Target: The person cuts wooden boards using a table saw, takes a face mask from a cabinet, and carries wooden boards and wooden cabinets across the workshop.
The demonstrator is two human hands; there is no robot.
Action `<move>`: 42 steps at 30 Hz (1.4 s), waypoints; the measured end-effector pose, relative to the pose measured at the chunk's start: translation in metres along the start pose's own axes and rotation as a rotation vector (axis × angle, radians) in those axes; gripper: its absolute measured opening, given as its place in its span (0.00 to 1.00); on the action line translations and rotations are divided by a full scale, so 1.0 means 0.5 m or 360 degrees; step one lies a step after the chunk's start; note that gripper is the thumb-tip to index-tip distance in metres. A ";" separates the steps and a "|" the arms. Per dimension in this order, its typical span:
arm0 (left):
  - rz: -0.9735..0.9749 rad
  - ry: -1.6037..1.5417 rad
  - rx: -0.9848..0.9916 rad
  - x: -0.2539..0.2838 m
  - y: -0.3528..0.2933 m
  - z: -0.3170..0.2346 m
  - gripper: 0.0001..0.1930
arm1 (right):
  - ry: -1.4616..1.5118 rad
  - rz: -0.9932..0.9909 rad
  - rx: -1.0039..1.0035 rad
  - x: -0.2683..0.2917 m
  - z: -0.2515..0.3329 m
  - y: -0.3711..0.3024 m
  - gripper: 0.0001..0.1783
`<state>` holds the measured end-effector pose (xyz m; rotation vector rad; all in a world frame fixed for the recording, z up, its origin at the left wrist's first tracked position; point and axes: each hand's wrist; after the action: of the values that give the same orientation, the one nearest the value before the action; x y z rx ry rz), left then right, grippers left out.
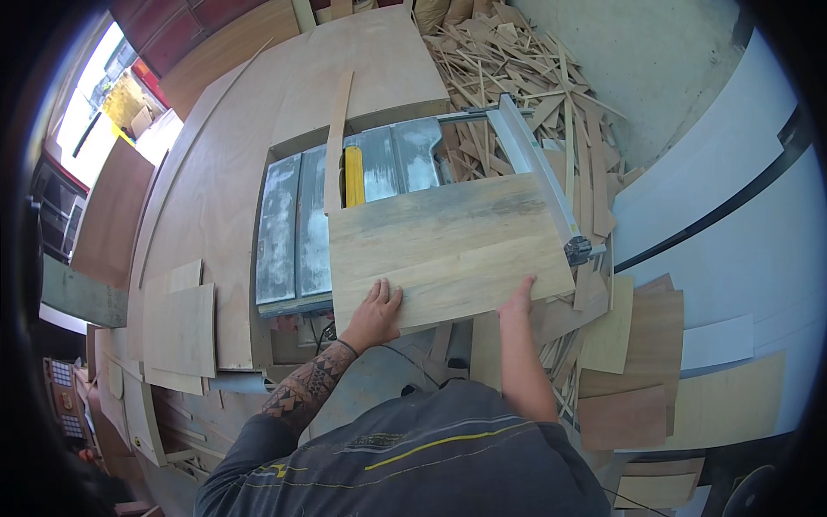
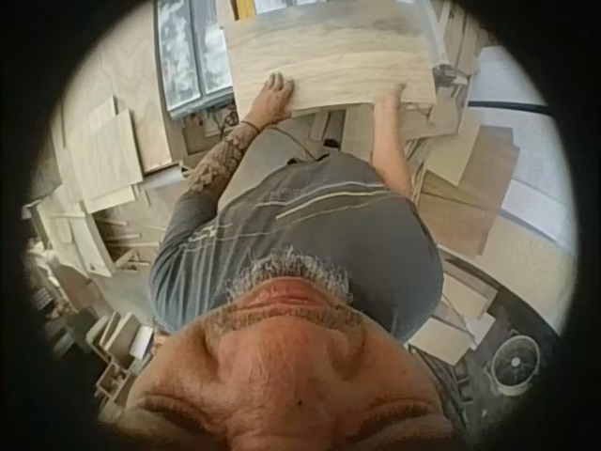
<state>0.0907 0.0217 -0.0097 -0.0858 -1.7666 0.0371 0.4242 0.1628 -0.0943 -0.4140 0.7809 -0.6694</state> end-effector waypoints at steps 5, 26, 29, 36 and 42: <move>0.0058 -0.0023 -0.0004 0.021 0.025 -0.004 0.48 | 0.0039 -0.0325 0.0149 -0.040 0.008 -0.011 0.51; 0.0229 0.0015 0.0138 0.067 0.162 0.026 0.51 | -0.0266 -0.0686 0.0072 -0.193 0.020 0.013 0.64; 0.0243 -0.0010 0.0168 0.062 0.171 0.036 0.50 | -0.0445 -0.0670 -0.0174 -0.189 0.051 0.003 0.63; 0.0073 -0.0043 0.0158 0.009 0.151 -0.025 0.44 | -0.1402 -0.0183 0.0386 -0.046 0.027 0.013 0.35; 0.0090 0.0034 0.0179 0.011 0.151 -0.009 0.42 | -0.1143 0.0264 0.0482 -0.066 0.037 0.008 0.15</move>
<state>0.0968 0.0973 -0.0091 -0.0543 -1.7368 0.1759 0.4228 0.1900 -0.0679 -0.2772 0.0271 -0.4251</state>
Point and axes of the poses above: each hand's wrist, its own y-axis towards the middle knuckle, its own x-axis out of the back of the hand, z = x × y, and after that the axes turned 15 degrees about x, right-handed
